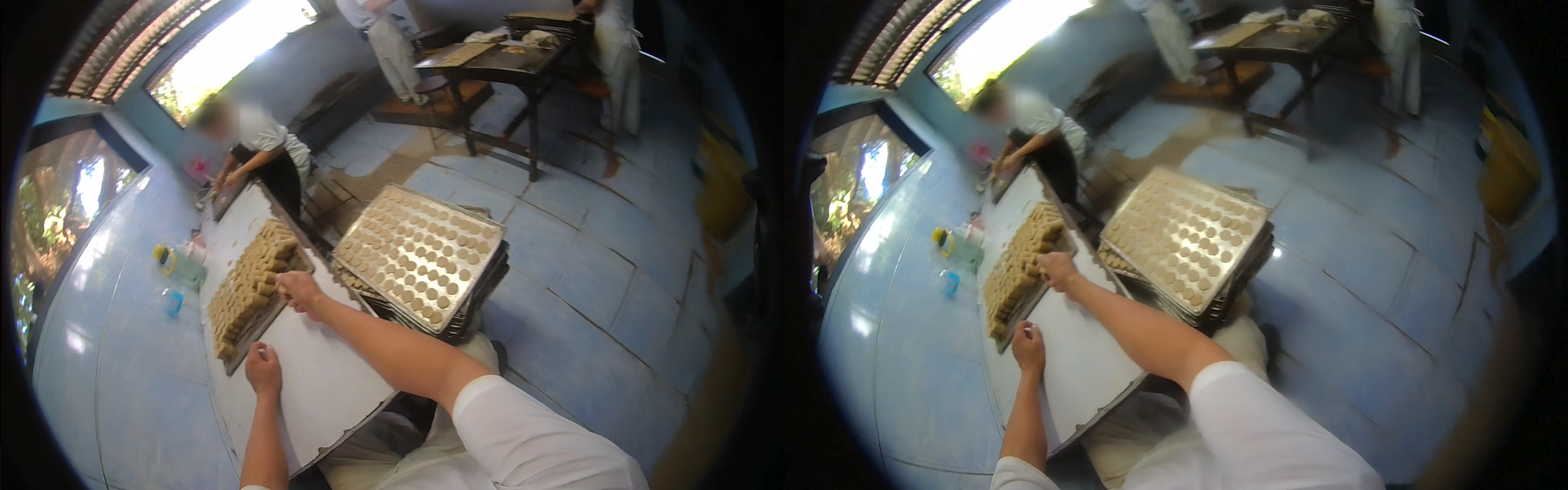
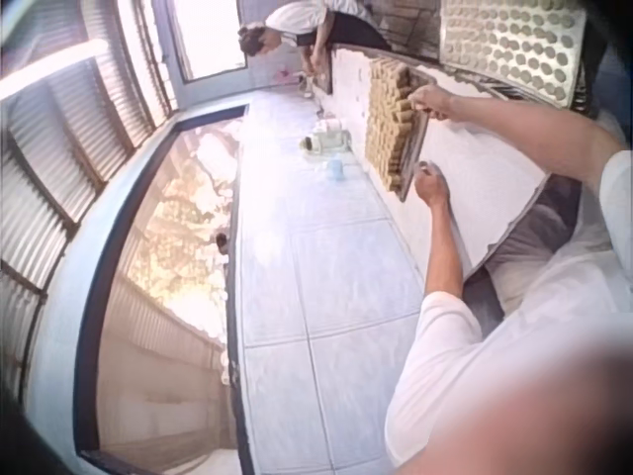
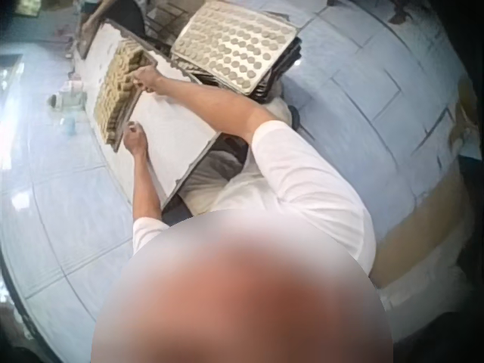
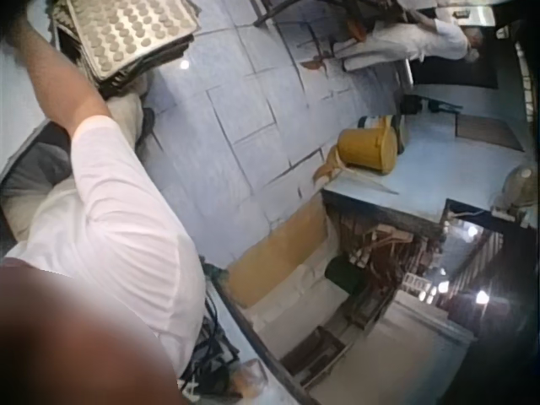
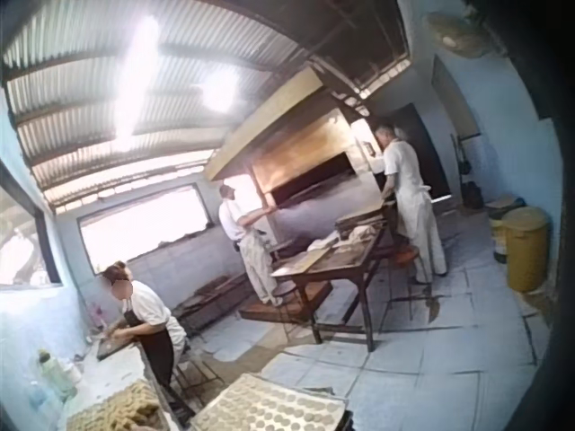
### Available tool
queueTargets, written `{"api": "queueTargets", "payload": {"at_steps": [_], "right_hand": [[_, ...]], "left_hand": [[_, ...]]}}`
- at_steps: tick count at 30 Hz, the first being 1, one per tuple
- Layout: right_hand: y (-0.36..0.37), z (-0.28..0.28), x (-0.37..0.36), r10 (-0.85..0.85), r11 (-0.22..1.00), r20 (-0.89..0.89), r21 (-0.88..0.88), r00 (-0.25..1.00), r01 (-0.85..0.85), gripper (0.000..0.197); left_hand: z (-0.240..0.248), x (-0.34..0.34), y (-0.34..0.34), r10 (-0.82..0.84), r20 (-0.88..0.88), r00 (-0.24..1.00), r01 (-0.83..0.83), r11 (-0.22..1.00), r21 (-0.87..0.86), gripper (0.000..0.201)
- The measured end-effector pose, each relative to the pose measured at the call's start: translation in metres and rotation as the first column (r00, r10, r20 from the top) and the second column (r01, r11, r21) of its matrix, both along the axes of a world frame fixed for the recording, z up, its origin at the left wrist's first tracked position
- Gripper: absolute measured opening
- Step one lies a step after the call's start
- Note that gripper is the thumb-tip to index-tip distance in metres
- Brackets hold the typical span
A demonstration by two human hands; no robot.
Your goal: The person arranges small round cookies onto a metal baking tray, picking them from a larger tray of dough and placing them in neat rows. The person continues filling the tray and then moves it aside to begin on a new tray.
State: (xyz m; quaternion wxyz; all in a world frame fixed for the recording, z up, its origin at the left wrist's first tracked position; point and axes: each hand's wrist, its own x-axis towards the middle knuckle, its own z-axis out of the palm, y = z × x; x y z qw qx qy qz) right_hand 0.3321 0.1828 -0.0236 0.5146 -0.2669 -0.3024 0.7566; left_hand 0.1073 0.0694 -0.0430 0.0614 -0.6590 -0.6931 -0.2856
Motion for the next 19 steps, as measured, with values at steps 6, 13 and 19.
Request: {"api": "queueTargets", "payload": {"at_steps": [6, 13, 19], "right_hand": [[0.005, -0.005, -0.005, -0.054, 0.997, 0.052, 0.063, 0.997, 0.051, 0.020], [-0.012, 0.006, -0.027, -0.191, 0.908, 0.231, 0.411, 0.954, 0.082, 0.043], [-0.078, 0.018, -0.059, -0.038, 0.822, 0.270, 0.555, 0.962, -0.123, 0.061]], "left_hand": [[-0.004, -0.008, 0.006, -0.019, -0.038, 0.999, 0.018, 0.999, -0.033, 0.014], [-0.007, -0.011, 0.001, -0.153, 0.068, 0.986, 0.153, 0.988, 0.000, 0.013], [-0.045, -0.046, 0.032, -0.125, -0.059, 0.990, 0.120, 0.989, -0.087, 0.025]]}}
